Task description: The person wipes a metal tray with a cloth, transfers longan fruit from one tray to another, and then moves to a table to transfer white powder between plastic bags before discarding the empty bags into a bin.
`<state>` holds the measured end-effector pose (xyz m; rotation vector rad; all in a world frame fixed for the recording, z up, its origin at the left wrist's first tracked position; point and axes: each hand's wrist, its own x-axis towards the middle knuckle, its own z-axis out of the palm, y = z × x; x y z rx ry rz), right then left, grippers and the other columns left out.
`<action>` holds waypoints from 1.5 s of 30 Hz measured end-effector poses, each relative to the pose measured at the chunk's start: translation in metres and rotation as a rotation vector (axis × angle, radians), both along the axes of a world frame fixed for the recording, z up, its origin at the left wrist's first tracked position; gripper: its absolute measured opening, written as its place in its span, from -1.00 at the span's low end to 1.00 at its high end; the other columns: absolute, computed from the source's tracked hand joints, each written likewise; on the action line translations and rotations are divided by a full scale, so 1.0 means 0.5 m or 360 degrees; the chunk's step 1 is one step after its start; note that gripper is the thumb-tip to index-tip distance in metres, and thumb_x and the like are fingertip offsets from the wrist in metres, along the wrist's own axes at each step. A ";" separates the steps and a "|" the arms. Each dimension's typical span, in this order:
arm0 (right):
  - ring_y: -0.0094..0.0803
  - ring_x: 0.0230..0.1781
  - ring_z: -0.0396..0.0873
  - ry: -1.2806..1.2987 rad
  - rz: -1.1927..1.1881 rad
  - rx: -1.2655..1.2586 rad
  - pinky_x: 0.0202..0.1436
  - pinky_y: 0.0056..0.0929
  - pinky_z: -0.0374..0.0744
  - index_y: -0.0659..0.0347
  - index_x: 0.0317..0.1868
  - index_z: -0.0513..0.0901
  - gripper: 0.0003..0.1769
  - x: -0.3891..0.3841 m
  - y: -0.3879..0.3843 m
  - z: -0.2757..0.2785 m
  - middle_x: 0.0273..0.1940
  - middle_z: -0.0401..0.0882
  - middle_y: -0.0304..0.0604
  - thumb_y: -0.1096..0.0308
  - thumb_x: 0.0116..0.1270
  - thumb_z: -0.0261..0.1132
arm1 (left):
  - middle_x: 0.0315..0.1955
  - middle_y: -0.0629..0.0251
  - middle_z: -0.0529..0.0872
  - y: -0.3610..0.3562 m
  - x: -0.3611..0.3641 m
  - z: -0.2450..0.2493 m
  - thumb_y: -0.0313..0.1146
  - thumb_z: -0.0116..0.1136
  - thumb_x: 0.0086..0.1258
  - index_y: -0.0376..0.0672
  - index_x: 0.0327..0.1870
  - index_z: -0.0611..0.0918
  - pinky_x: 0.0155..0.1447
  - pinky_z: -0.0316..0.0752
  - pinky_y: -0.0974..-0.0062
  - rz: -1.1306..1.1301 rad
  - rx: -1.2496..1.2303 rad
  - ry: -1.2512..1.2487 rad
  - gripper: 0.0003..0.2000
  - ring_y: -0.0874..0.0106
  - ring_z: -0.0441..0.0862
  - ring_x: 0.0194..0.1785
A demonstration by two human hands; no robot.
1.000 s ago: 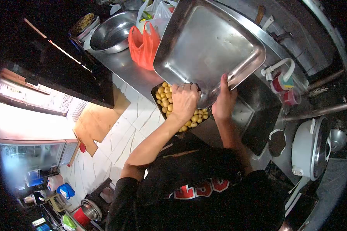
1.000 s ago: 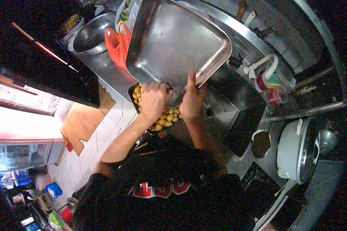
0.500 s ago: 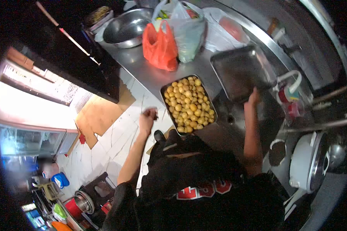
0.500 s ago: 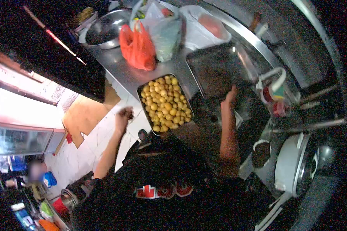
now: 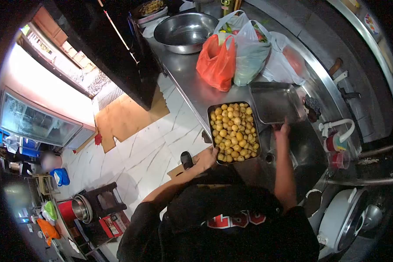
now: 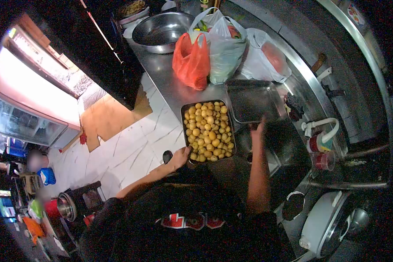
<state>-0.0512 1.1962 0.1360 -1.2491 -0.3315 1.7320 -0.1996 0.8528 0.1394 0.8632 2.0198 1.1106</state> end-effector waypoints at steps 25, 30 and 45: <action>-0.29 -0.27 0.51 -0.0817 0.0598 0.0105 -0.38 -0.32 0.50 0.23 0.19 0.29 -0.28 -0.007 -0.241 0.040 -0.07 0.48 -0.05 -0.16 0.24 0.17 | -0.58 -0.15 0.57 -0.188 -0.367 0.050 0.09 -0.12 0.39 -0.39 -0.40 0.59 -0.28 0.41 0.23 0.0571 -0.0228 -0.0053 -0.43 0.08 0.55 -0.46; -0.47 -0.68 0.42 -0.1063 0.0286 0.0305 -0.70 -0.50 0.38 0.21 -0.03 0.45 -0.52 -0.019 -0.315 0.009 -0.56 0.44 -0.25 -0.06 0.32 0.12 | -0.62 0.01 0.62 -0.273 -0.452 0.081 0.14 -0.11 0.37 -0.41 -0.41 0.62 -0.28 0.44 0.32 0.0687 -0.0206 -0.0161 -0.37 0.31 0.57 -0.48; -0.19 -0.32 0.53 -0.0915 -0.0230 -0.0134 -0.23 -0.23 0.58 0.26 0.25 0.23 -0.19 -0.073 -0.152 0.024 0.02 0.44 -0.01 -0.22 0.22 0.12 | -0.70 0.17 0.41 -0.286 -0.900 0.252 0.13 -0.12 0.39 -0.46 -0.52 0.53 -0.46 0.28 0.36 0.1295 0.0191 -0.0054 -0.35 0.47 0.29 -0.53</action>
